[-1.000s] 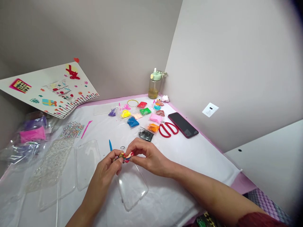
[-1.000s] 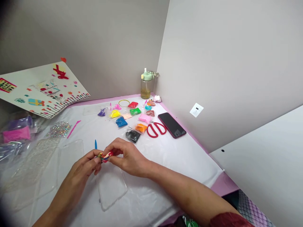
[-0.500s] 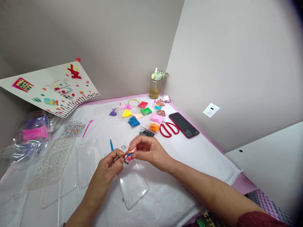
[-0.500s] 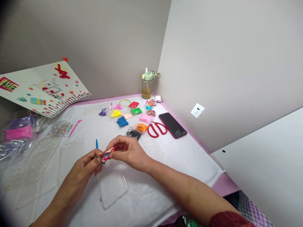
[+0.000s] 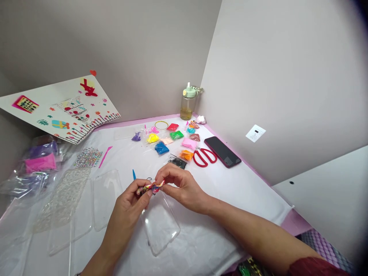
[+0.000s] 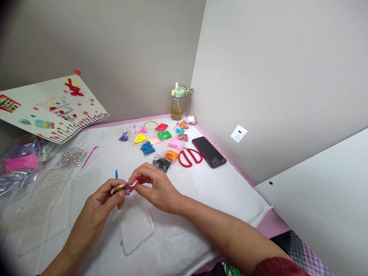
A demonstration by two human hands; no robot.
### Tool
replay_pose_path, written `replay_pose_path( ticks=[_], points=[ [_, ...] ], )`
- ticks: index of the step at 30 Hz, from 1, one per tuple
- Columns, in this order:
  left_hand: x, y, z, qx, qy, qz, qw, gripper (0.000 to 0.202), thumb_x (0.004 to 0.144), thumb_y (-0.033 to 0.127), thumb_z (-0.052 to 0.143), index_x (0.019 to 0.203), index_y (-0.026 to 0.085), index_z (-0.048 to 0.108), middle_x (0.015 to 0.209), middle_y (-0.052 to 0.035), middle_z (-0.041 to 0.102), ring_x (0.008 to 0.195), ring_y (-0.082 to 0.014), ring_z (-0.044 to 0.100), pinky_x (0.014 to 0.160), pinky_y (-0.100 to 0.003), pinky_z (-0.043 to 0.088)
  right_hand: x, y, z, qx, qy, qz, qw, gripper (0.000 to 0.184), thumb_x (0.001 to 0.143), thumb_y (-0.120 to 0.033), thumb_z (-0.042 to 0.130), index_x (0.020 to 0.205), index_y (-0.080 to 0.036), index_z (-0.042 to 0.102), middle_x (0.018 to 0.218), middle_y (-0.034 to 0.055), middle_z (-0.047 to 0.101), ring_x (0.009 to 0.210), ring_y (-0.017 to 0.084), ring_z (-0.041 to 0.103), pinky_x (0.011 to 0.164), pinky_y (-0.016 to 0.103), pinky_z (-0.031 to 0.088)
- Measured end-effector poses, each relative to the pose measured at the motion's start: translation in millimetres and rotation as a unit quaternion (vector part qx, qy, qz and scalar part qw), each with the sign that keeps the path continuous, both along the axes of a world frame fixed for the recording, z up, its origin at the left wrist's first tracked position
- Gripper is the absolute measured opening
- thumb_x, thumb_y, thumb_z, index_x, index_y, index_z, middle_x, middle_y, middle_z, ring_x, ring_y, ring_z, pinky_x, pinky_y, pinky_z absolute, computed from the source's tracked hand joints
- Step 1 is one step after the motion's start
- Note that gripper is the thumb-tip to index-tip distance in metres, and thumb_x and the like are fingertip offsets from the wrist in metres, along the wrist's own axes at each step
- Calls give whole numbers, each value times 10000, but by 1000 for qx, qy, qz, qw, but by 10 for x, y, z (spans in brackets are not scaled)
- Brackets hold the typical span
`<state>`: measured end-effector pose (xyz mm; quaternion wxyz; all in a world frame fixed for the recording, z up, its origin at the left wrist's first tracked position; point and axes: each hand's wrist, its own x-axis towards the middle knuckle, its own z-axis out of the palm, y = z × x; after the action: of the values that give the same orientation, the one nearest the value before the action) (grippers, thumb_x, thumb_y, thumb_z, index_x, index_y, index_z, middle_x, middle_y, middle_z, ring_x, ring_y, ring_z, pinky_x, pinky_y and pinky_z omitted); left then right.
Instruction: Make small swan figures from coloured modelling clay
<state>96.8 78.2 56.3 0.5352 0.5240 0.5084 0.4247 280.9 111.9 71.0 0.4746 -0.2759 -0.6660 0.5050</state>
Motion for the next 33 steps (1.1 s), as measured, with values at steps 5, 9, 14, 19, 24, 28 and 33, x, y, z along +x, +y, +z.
replay_pose_path(
  ticks=[5,9,14,19,24,28,33],
  points=[
    [-14,19,10,-8,17,-24,1000,171,854,393,649,835,230,599,686,41,437,650,-134,357,613,-255,296,-11,9,-8,-58,35,36,997,90,822,-91,681,858,-173,676,954,24,586,857,124,603,798,285,513],
    [-49,28,46,-50,-102,-74,991,191,845,395,681,816,217,618,711,36,455,625,-110,361,587,-235,314,-12,38,-24,-130,94,47,986,94,805,-158,743,862,-170,669,926,11,600,818,111,612,768,264,510],
    [-149,-10,144,-97,-245,-166,950,227,786,388,758,773,202,628,723,32,457,538,-69,325,493,-207,299,-1,76,-13,-138,124,41,982,135,781,-191,776,858,-179,666,898,13,657,838,127,645,789,277,532],
    [-202,-50,213,-116,-291,-185,932,197,796,344,753,762,200,622,727,33,448,499,-49,282,443,-186,291,55,153,-22,-171,135,-7,976,190,749,-218,807,852,-185,650,890,16,707,814,137,680,796,297,549],
    [-110,4,187,-126,-255,-76,956,51,851,215,632,851,212,683,909,-8,535,622,-67,427,542,-179,386,63,150,-29,-185,139,32,972,204,768,-245,804,888,-183,651,930,28,711,849,158,702,820,327,545],
    [-79,37,167,-80,-235,-4,969,129,794,140,615,672,184,612,902,-10,545,661,-95,438,530,-192,372,61,133,-17,-217,136,59,965,200,762,-210,804,898,-179,660,928,25,718,864,163,717,820,309,537],
    [-104,35,103,-60,-203,-5,977,148,809,221,586,674,196,529,739,12,449,616,-119,373,538,-225,353,60,142,-25,-234,117,70,963,213,772,-244,802,922,-166,672,914,30,721,840,154,716,812,305,539]
  ],
)
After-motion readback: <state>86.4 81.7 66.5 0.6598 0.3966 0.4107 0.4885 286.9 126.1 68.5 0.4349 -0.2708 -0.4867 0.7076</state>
